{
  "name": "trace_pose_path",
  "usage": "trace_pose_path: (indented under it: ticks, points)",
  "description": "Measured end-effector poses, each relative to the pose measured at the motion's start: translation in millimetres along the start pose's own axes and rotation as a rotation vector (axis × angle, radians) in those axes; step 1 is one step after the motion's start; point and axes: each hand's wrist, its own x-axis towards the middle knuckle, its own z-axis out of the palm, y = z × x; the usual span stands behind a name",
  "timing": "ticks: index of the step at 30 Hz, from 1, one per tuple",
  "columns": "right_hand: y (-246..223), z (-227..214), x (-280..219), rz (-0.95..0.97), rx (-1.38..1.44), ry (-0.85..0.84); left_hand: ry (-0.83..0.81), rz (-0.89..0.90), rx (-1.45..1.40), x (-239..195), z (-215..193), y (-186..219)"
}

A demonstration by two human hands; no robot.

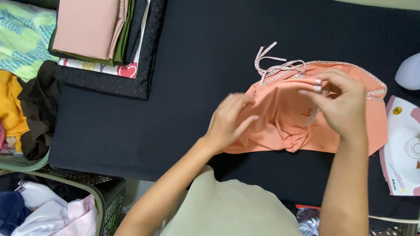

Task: Ironing and folding an orange garment at a laundry station.

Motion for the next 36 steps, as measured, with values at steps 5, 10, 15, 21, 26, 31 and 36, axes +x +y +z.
trace_pose_path:
  ticks: [5,10,15,21,26,31,36]
  points:
    - [-8,-21,-5,0.106,0.246,0.075,-0.021,-0.027,0.046,-38,9,-14]
    - [-12,-46,-13,0.003,0.307,0.134,0.033,-0.336,-0.002,-34,1,-25]
    - [-24,-57,-17,-0.080,0.330,0.222,0.079,-0.296,0.151,1,-23,-23]
    - [9,-77,-40,-0.300,0.229,0.371,0.085,-0.493,0.442,21,-38,-54]
    - [-13,-80,-48,-0.261,0.431,0.410,-0.132,-0.859,0.389,32,-60,-66]
    - [16,-89,-84,-0.176,0.497,0.353,0.266,-1.001,-0.519,20,-82,-55]
    - [-35,-80,-134,-0.091,0.534,0.254,0.843,-0.229,-0.007,10,-143,-3]
